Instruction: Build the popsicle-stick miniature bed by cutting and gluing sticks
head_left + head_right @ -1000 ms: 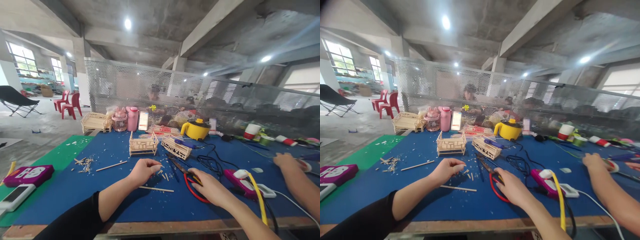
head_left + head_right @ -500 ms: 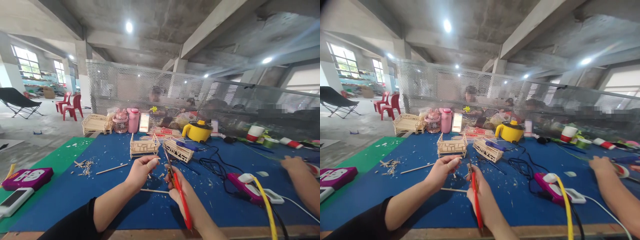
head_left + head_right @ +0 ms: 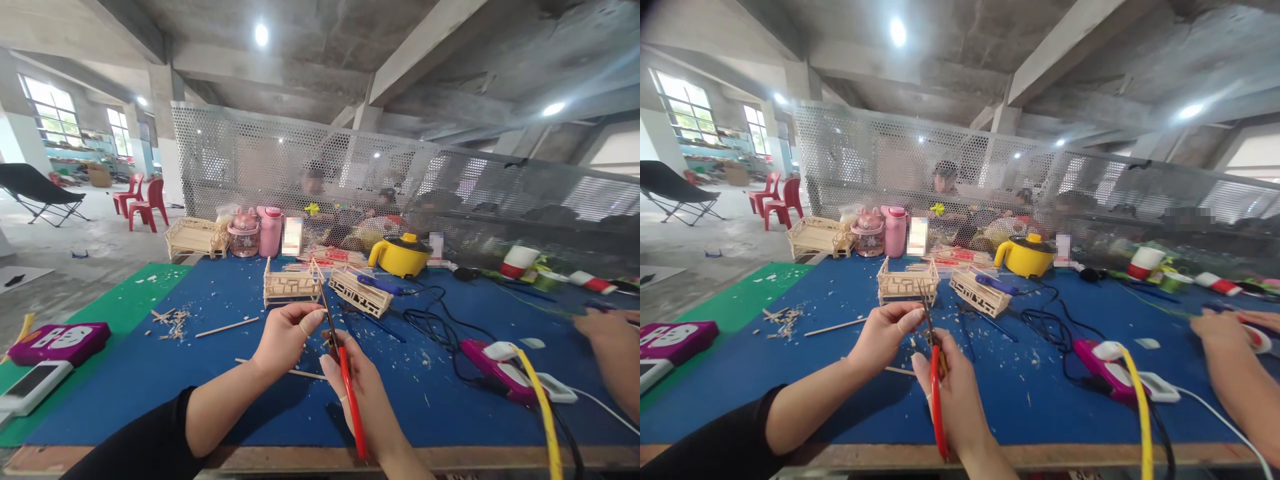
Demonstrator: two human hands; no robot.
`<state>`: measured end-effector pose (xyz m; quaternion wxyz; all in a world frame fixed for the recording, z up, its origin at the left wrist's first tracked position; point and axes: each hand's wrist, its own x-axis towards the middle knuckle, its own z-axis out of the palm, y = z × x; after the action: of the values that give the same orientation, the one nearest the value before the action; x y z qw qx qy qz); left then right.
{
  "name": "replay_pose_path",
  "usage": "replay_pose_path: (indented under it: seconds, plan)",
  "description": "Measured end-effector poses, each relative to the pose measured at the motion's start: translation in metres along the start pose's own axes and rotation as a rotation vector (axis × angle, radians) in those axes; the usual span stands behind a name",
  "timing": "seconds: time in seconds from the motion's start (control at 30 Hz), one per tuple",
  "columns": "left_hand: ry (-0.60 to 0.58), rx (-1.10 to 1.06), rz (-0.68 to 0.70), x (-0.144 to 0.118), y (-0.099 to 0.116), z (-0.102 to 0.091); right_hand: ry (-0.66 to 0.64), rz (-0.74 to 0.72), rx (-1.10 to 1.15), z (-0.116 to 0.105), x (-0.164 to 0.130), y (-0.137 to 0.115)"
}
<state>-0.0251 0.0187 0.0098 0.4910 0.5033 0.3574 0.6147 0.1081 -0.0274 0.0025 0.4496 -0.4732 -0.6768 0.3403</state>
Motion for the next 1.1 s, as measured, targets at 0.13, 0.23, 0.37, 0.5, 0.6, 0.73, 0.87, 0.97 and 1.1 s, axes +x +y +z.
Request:
replay_pose_path:
  seconds: [0.13,0.23,0.37,0.5,0.6,0.73,0.87,0.97,1.1]
  plan:
    - [-0.019,0.024,0.023,-0.001,0.0,0.001,0.039,0.008,-0.019,0.001,-0.001,0.007]
    - [-0.003,0.018,0.001,-0.003,0.002,0.003,0.144,0.004,-0.038,0.005,-0.002,0.015]
    - [-0.036,0.003,-0.036,-0.005,0.003,0.005,0.204,0.058,-0.115,0.008,-0.003,0.023]
    - [-0.029,0.0,-0.04,-0.004,0.001,0.003,0.209,0.112,-0.177,0.003,-0.006,0.02]
    - [-0.043,0.006,-0.022,-0.004,0.0,0.003,0.143,0.122,-0.234,-0.003,-0.011,0.011]
    - [-0.051,-0.004,-0.038,-0.008,0.001,0.006,0.062,0.108,-0.257,-0.004,-0.015,0.001]
    - [-0.05,0.0,-0.025,-0.01,0.003,0.007,0.053,0.048,-0.244,-0.002,-0.014,0.001]
    - [-0.059,0.009,-0.001,-0.011,0.003,0.007,0.065,0.038,-0.238,-0.002,-0.013,0.006]
    - [-0.075,0.026,0.005,-0.012,0.004,0.008,0.12,0.031,-0.271,-0.004,-0.011,0.012]
